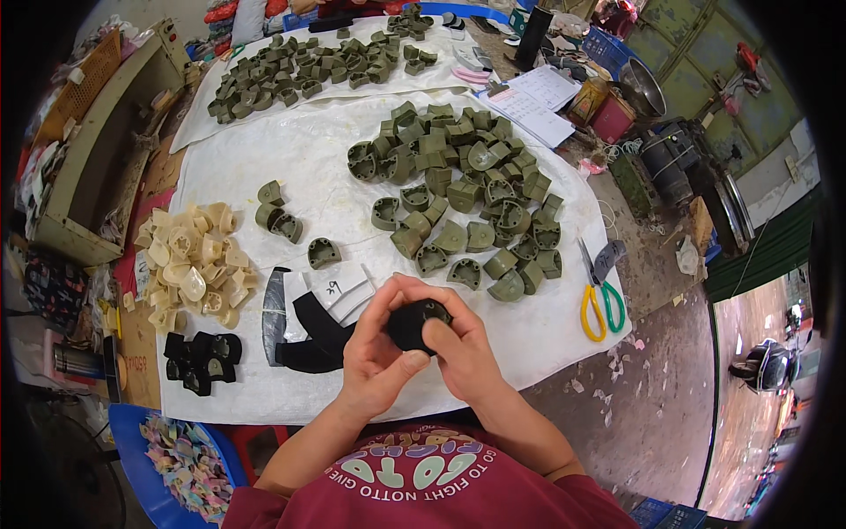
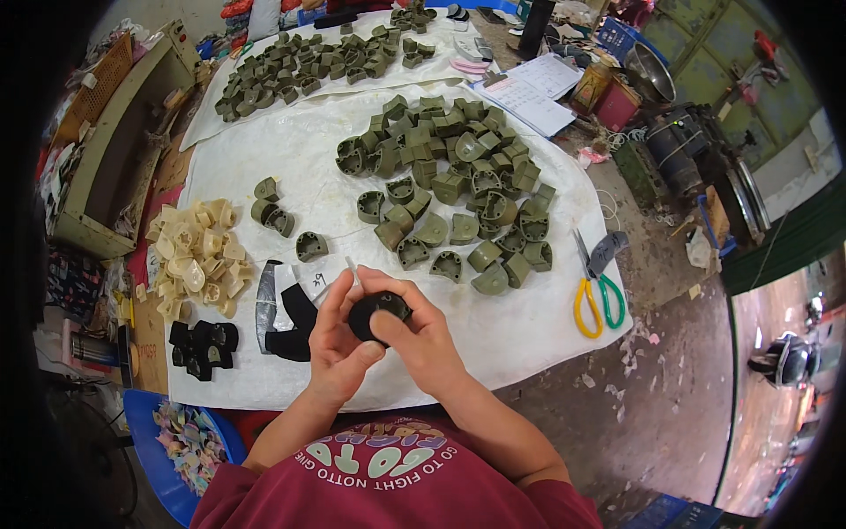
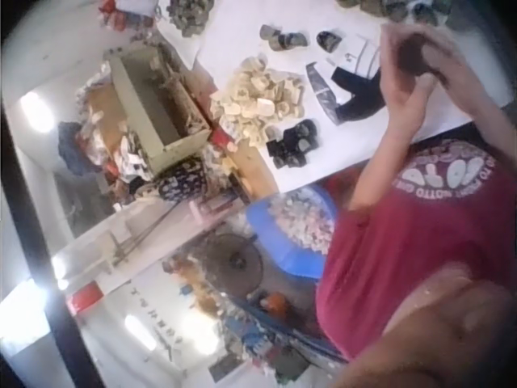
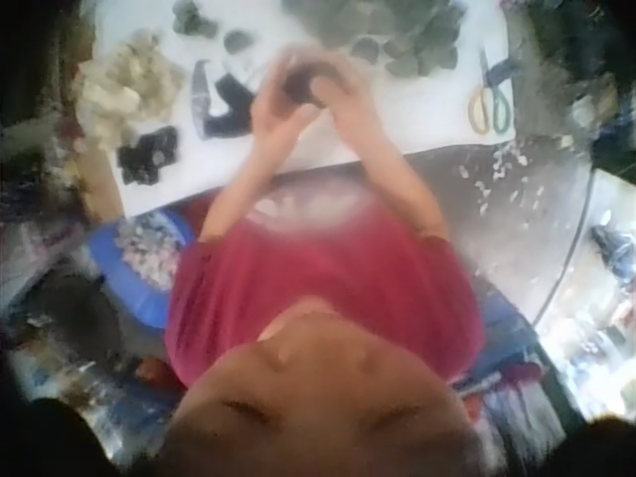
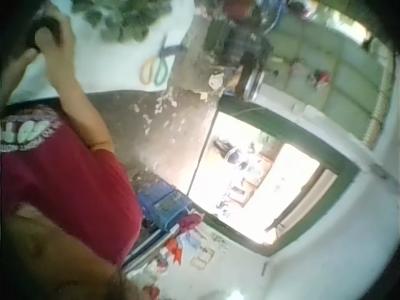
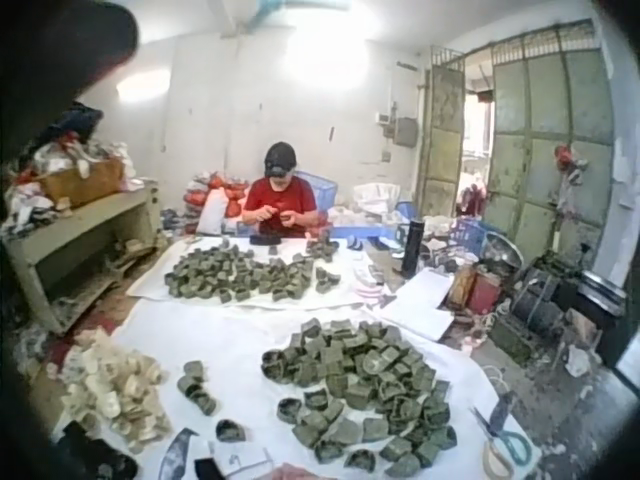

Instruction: The person sits at a table and repeatedly picks up small green plastic components and black foam strips. They wrap the foam strips around the plastic parts by hand, pressing them into place. The finished items are placed in a pile on the table.

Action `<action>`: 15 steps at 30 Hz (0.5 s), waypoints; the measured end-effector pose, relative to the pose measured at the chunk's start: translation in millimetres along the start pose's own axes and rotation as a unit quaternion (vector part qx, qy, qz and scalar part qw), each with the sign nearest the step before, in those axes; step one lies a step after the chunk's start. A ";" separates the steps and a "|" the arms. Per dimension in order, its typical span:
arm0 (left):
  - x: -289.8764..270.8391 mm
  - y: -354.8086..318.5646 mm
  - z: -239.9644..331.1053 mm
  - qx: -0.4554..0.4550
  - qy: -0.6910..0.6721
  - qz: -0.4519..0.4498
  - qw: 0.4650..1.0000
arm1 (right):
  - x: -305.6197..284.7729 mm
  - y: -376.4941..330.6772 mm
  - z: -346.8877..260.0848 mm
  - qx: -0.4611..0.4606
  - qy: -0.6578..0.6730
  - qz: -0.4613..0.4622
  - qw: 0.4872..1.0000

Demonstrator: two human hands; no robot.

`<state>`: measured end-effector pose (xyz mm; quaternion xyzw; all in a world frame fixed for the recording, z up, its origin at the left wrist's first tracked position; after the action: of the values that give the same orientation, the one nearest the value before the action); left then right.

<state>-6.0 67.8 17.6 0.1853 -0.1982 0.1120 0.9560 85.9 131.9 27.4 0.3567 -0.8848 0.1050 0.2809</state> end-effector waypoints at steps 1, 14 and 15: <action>0.2 -0.7 -0.6 0.001 0.014 -0.002 1.000 | -1.8 -0.2 2.6 -0.012 -0.039 -0.009 0.999; -8.3 0.1 -3.2 -0.059 -0.087 0.122 0.987 | 6.1 0.7 -19.1 -0.212 -0.449 -0.043 0.867; -8.1 0.8 -4.5 -0.066 -0.101 0.112 0.986 | 0.6 3.6 -17.2 -0.186 -0.404 -0.052 0.894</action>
<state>-12.1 69.1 10.7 0.1092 -0.3203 0.1855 0.9225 90.3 140.8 41.9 0.3548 -0.9058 -0.2292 -0.0340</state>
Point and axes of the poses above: each hand's wrist, its own y-axis towards the middle knuckle, its own x-axis out of the palm, z = x × y, the point moved 5 cm from there along y, towards the middle knuckle, and after that the axes turned 3 degrees about y, right-handed, at the moved point
